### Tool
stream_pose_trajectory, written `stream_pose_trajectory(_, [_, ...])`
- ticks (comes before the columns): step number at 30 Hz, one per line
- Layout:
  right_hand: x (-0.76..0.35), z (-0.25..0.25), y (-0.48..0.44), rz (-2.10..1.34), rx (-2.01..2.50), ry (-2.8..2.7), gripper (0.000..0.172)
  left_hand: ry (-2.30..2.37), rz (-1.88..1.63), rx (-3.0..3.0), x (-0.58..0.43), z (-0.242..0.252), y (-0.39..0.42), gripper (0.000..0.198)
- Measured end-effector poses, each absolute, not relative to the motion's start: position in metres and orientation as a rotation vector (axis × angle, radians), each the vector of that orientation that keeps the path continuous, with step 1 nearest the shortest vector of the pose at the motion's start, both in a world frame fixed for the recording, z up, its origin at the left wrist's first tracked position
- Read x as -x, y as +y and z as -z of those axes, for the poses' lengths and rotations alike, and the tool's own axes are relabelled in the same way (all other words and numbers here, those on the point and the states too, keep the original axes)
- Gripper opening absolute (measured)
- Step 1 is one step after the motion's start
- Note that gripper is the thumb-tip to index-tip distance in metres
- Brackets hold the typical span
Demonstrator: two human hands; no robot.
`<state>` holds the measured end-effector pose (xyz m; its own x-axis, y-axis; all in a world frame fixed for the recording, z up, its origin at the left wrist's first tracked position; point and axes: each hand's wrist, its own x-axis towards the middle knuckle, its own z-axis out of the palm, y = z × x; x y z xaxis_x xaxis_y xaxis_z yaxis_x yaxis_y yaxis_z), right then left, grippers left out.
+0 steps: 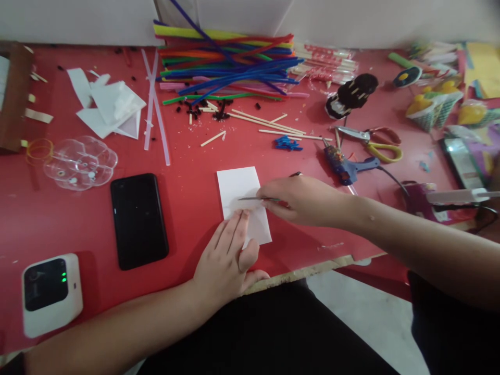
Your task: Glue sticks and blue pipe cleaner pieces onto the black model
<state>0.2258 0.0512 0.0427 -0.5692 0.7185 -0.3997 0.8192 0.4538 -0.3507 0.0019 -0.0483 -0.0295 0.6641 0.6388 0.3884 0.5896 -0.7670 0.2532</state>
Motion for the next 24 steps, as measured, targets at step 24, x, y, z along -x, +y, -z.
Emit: stream_pose_trajectory(24, [-0.221,-0.02,0.036,0.41,-1.126,2.803,0.027,1.034,-0.667,-2.776,-0.001,0.032,-0.049,0.06])
